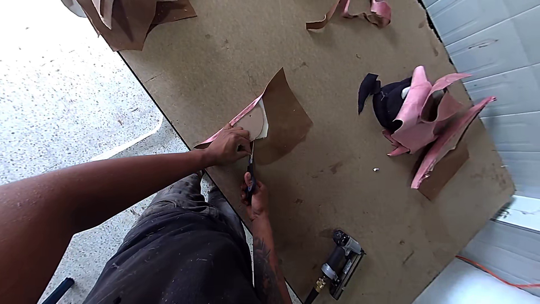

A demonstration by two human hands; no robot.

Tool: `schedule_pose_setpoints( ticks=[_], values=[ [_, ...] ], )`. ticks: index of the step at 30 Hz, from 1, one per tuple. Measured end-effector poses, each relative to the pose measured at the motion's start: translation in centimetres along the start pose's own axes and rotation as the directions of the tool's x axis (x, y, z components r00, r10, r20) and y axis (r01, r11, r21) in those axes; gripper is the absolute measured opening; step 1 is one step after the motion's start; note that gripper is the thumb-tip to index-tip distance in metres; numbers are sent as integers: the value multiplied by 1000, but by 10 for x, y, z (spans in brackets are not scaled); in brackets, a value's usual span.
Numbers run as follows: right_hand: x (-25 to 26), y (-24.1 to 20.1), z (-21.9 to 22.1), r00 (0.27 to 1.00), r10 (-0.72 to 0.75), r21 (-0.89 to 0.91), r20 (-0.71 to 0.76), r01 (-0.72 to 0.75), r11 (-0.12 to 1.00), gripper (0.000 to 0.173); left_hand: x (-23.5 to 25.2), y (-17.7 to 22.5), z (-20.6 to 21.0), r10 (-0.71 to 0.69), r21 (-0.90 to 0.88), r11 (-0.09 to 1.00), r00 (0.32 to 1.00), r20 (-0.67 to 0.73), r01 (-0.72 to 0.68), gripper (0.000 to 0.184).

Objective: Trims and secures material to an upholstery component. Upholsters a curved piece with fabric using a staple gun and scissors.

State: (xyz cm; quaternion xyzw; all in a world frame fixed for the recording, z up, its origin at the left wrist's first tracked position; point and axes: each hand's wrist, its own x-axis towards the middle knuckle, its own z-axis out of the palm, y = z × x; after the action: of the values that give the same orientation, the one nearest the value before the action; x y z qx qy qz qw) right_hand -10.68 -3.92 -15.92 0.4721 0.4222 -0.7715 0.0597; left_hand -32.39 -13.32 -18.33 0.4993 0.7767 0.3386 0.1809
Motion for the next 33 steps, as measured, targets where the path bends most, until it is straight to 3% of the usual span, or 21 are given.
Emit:
schedule_pose_setpoints(
  ticks=[11, 14, 16, 18, 21, 23, 25, 27, 30, 33],
  values=[
    [0, -1, -4, 1000, -15, -54, -23, 14, 998, 43, 0, -1, 1, -5, 16, 1000, 1000, 11, 5, 13],
    [-11, -5, -18, 1000, -11, -160, 28, 16, 987, 46, 1, -1, -3, -6, -21, 1000, 999, 37, 6, 12],
    [-29, -9, -42, 998, -54, -327, 22, 58, 943, 46, 4, -1, -14, -51, -86, 995, 996, 72, 57, 16],
    [-51, -13, -78, 977, -174, -571, -123, 74, 818, 47, 13, -1, -28, -114, -112, 986, 990, 80, 122, 23],
    [-70, -22, -151, 893, -313, -812, -322, -91, 577, 49, 33, 4, -46, -209, 38, 978, 961, 179, 205, 29],
    [-81, -32, -196, 884, -228, -794, -408, -221, 567, 44, 48, 11, -51, -232, 158, 968, 930, 285, 193, 30],
    [-86, -48, -216, 887, -168, -722, -430, -226, 654, 42, 61, 16, -55, -263, 256, 951, 892, 368, 175, 30],
    [-88, -66, -196, 886, -238, -699, -398, -125, 705, 40, 69, 16, -56, -281, 320, 936, 864, 419, 149, 31],
    [-59, -79, -99, 943, -258, -654, -211, 60, 754, 35, 83, 12, -55, -266, 343, 934, 833, 485, 99, 35],
    [-11, -58, -15, 950, -310, -717, -43, 186, 672, 47, 81, 13, -57, -321, 331, 929, 800, 506, 164, 55]
  ],
)
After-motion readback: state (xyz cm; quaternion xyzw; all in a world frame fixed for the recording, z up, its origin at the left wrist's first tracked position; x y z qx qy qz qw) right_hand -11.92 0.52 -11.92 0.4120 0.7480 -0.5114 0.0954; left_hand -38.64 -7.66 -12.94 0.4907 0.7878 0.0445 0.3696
